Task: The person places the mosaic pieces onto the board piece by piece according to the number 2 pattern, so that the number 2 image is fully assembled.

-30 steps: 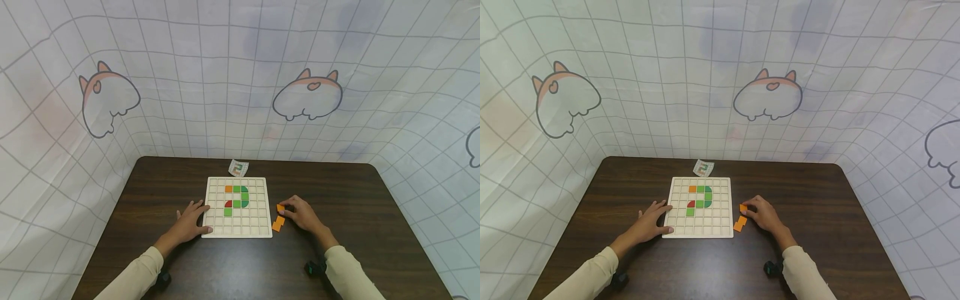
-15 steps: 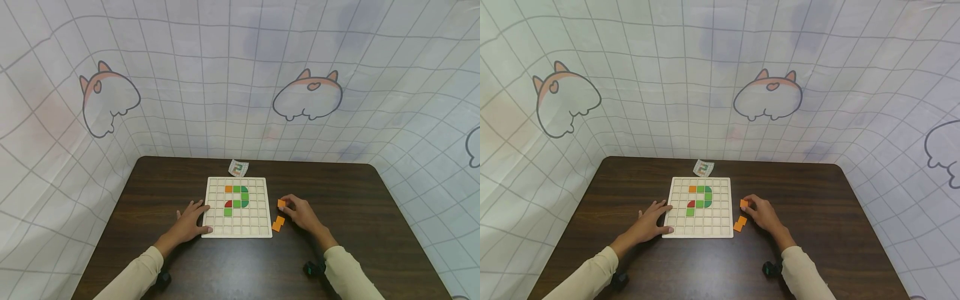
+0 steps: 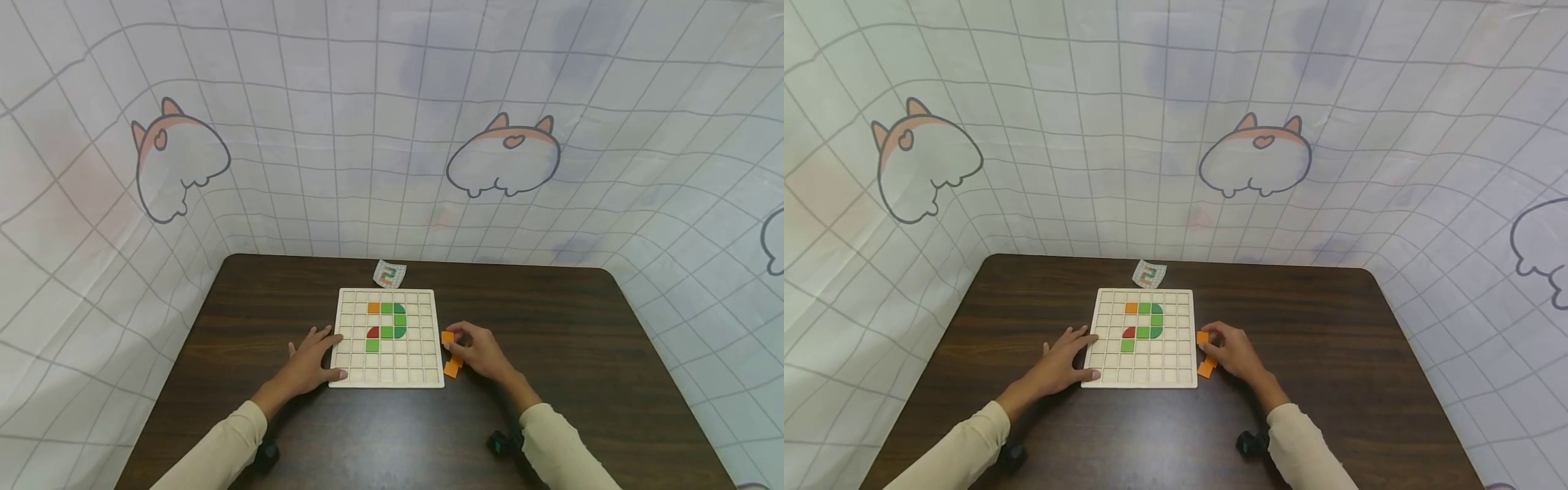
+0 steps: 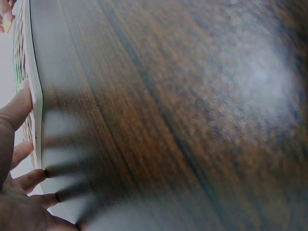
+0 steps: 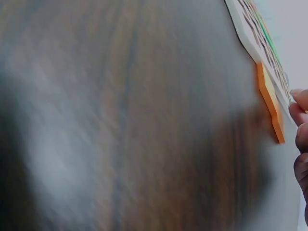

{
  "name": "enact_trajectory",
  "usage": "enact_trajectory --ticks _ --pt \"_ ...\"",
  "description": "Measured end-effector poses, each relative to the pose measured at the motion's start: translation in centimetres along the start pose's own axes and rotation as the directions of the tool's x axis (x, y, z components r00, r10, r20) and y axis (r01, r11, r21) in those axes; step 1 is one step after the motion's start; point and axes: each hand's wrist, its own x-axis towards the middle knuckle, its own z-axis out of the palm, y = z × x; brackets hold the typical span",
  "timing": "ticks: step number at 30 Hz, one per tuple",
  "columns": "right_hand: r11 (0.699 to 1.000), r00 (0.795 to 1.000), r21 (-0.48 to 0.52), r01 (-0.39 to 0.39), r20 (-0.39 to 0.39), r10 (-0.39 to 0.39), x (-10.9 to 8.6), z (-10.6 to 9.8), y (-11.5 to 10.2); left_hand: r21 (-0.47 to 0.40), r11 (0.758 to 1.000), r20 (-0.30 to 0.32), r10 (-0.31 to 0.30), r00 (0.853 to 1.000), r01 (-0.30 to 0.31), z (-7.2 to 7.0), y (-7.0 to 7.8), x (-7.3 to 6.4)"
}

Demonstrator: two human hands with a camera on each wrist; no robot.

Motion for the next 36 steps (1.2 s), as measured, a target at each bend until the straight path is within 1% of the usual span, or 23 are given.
enact_trajectory --ticks 4,8,13,18,24,30,36 --pt "0.999 0.999 0.042 0.029 0.030 -0.031 0.0 0.8 -0.4 0.001 1.000 -0.002 0.000 1.000 0.000 -0.1 0.0 -0.1" --pt "0.996 0.998 0.057 0.062 0.025 -0.064 0.0 1.5 -0.8 -0.001 1.000 0.001 0.003 1.000 -0.003 0.0 0.0 -0.1" --pt "0.994 0.996 0.064 0.088 0.018 -0.090 0.4 1.8 -1.4 -0.002 1.000 -0.001 0.002 1.000 -0.002 0.0 0.0 -0.1" --pt "0.995 0.997 0.078 0.069 0.031 -0.072 0.8 1.9 -2.3 -0.004 1.000 -0.006 0.006 1.000 -0.006 0.0 0.0 -0.1" --pt "0.988 0.995 0.134 0.077 0.055 -0.085 1.3 2.4 -3.1 -0.004 1.000 -0.005 0.005 1.000 -0.005 0.0 0.0 -0.1" --pt "0.971 0.992 0.232 0.060 0.097 -0.084 1.7 3.2 -4.0 -0.001 1.000 -0.009 0.006 1.000 -0.006 0.0 0.0 -0.1" --pt "0.953 0.987 0.302 0.038 0.139 -0.083 1.9 4.1 -4.7 -0.003 1.000 -0.009 0.000 1.000 0.000 0.1 0.1 -0.2"
